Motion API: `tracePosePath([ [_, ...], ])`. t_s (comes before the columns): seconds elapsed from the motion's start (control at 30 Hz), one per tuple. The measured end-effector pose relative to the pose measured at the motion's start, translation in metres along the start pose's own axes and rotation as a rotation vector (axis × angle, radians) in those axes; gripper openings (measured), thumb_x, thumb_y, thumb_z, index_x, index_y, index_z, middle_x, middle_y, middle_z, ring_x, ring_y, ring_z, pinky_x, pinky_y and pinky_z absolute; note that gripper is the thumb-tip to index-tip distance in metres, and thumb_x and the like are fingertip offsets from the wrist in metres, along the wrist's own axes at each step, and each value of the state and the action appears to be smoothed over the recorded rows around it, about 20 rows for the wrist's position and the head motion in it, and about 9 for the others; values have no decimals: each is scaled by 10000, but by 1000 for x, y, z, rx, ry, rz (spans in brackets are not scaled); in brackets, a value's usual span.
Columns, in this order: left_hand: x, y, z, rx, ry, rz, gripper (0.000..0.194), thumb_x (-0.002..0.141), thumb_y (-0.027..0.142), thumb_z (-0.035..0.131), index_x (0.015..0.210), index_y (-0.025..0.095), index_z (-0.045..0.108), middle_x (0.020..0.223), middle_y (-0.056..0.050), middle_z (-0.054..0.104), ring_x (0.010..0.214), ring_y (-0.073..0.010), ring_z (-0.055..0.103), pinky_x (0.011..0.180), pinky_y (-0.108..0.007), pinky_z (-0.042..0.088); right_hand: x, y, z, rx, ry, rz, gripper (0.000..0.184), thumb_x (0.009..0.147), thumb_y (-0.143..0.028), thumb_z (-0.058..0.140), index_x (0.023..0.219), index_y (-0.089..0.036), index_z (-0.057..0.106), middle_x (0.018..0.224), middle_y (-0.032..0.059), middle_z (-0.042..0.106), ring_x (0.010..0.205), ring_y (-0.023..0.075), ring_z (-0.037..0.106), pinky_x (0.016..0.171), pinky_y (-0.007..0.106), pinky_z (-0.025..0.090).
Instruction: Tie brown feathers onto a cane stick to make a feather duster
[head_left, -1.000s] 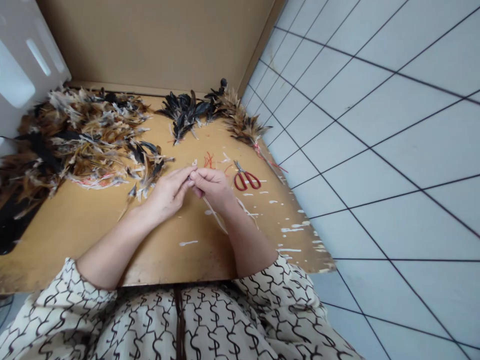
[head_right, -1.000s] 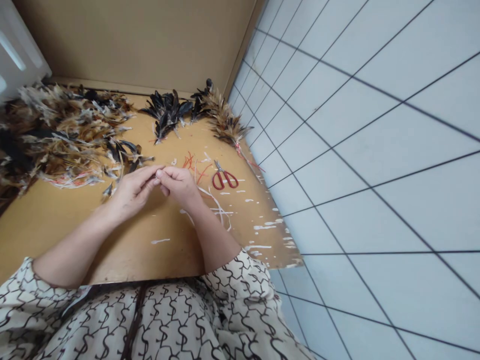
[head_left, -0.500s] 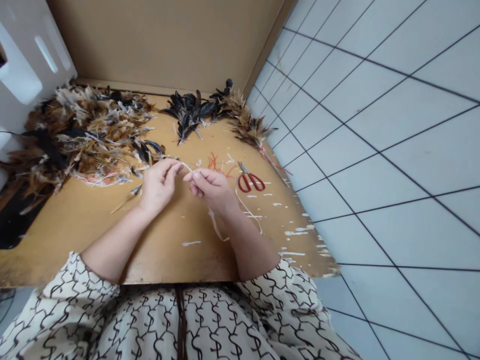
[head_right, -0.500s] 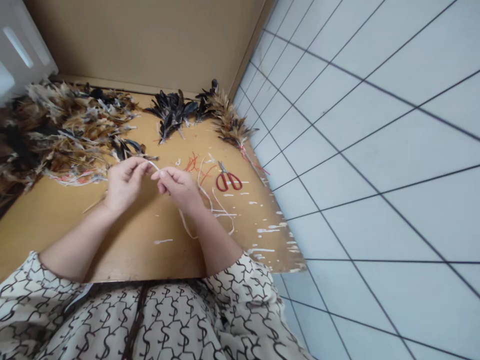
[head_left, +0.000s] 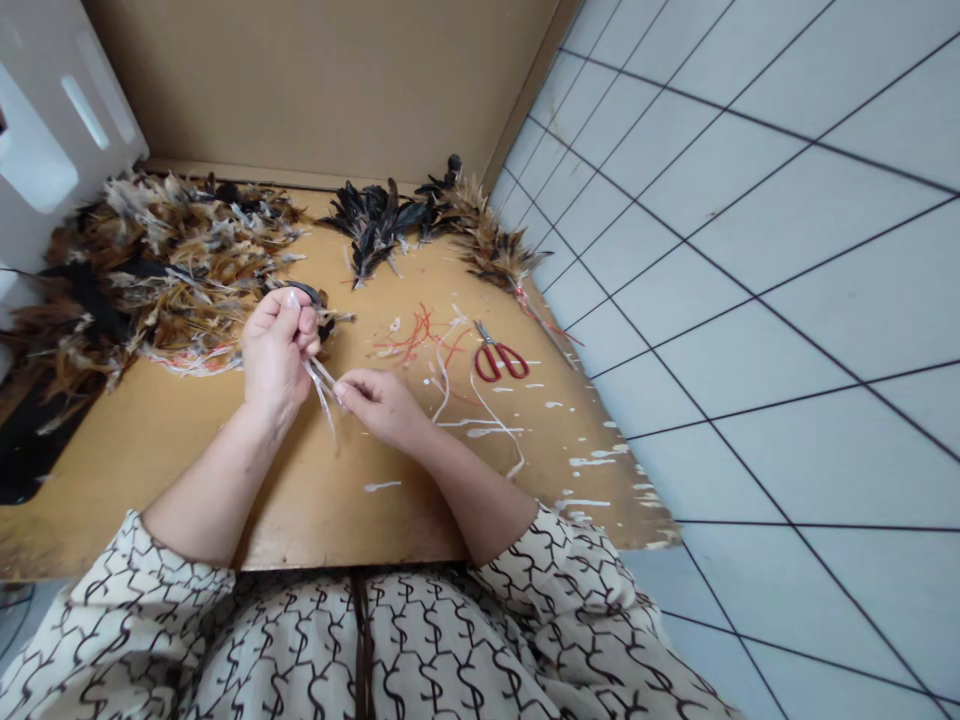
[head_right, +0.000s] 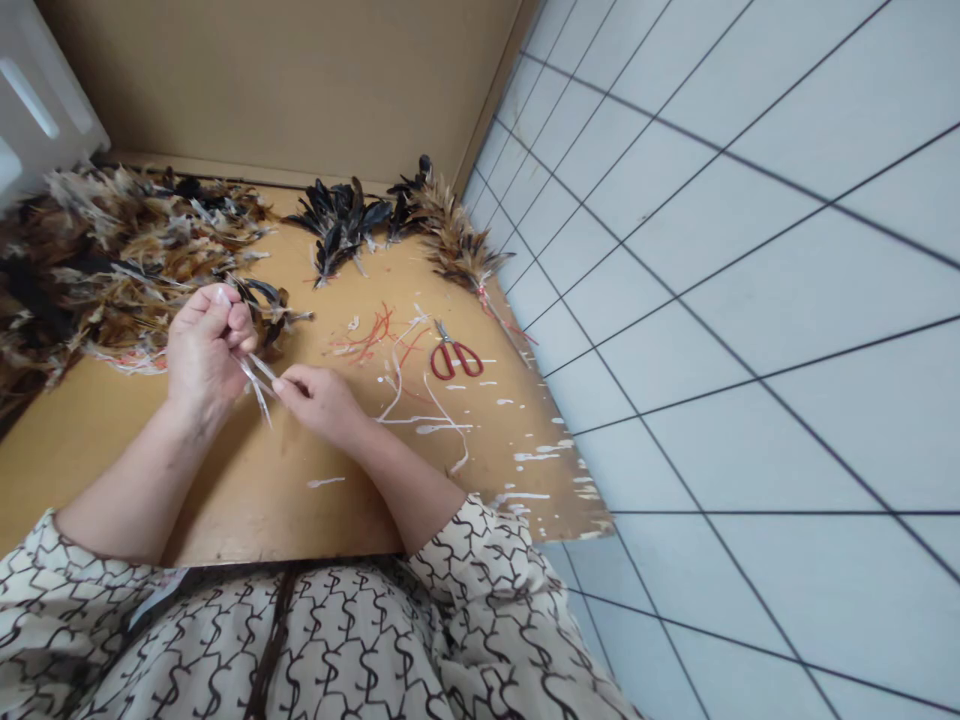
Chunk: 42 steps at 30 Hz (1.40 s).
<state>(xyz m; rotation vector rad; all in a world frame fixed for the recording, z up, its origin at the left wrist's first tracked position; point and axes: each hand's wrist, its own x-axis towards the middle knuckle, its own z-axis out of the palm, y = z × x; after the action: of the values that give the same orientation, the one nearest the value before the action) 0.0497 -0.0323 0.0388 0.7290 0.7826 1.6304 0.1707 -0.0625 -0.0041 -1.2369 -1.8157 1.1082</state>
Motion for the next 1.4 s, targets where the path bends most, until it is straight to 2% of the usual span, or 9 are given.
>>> tracePosePath([
  [0.13, -5, -1, 4, 52, 10, 60, 215, 814, 237, 584, 620, 189, 505, 434, 77, 387, 349, -37, 284, 339, -144, 240, 1, -2, 0, 62, 247, -116, 292, 767, -331, 586, 1008, -181, 521, 1035, 94, 599, 991, 194, 530, 910, 367, 392],
  [0.2, -10, -3, 7, 78, -8, 72, 217, 808, 268, 596, 625, 192, 508, 442, 75, 396, 354, -40, 298, 347, -152, 259, 2, -4, 3, 193, 126, -150, 353, 755, -323, 608, 1064, -194, 496, 1089, 95, 589, 1042, 194, 523, 939, 369, 390],
  [0.33, -15, -5, 9, 94, -12, 85, 212, 803, 296, 602, 639, 198, 511, 453, 75, 391, 361, -42, 304, 349, -160, 261, 2, -5, 8, 450, -240, -55, 181, 777, -338, 575, 834, -188, 491, 739, -2, 571, 728, 123, 552, 717, 277, 458],
  [0.47, -5, 0, 1, 103, 11, 108, 213, 810, 307, 594, 644, 214, 497, 458, 74, 369, 356, -47, 277, 334, -172, 243, -1, -5, 3, 472, -337, 31, 189, 836, -325, 476, 724, -172, 484, 530, -71, 416, 486, 65, 385, 515, 213, 348],
  [0.77, 27, -5, -27, 198, 86, 145, 167, 802, 279, 573, 655, 209, 537, 483, 54, 444, 392, -70, 392, 432, -212, 414, 1, -4, -32, 78, 18, 65, 246, 841, -297, 412, 633, -178, 470, 506, -70, 332, 468, 74, 287, 486, 223, 225],
  [0.9, 23, -9, -32, 661, 88, 521, 154, 788, 304, 575, 894, 202, 619, 877, -48, 662, 868, -171, 619, 807, -329, 495, 3, -4, -44, -211, 101, 14, 275, 828, -252, 426, 563, -182, 435, 502, -53, 344, 503, 88, 314, 528, 243, 229],
  [1.03, 2, -8, -25, 1095, -312, 889, 410, 839, 283, 498, 1242, 210, 496, 1317, -118, 517, 1317, -263, 356, 1061, -468, 297, 2, -4, -47, -351, 65, -2, 261, 807, -217, 459, 551, -182, 424, 506, -45, 387, 523, 93, 337, 547, 248, 233],
  [1.17, -12, -19, -17, 1251, -844, 710, 437, 868, 218, 398, 1301, 169, 440, 1178, -139, 618, 1062, -215, 590, 889, -382, 472, 1, -2, -51, -162, -34, -35, 229, 793, -226, 478, 571, -171, 463, 539, -41, 428, 553, 91, 376, 554, 233, 271],
  [1.4, -14, -22, -12, 1335, -906, 517, 291, 844, 210, 429, 1088, 187, 586, 907, -73, 692, 787, -172, 644, 681, -272, 494, -2, -1, -59, 304, -237, 50, 338, 753, -470, 540, 659, -146, 551, 476, -72, 376, 444, 59, 284, 455, 224, 211],
])
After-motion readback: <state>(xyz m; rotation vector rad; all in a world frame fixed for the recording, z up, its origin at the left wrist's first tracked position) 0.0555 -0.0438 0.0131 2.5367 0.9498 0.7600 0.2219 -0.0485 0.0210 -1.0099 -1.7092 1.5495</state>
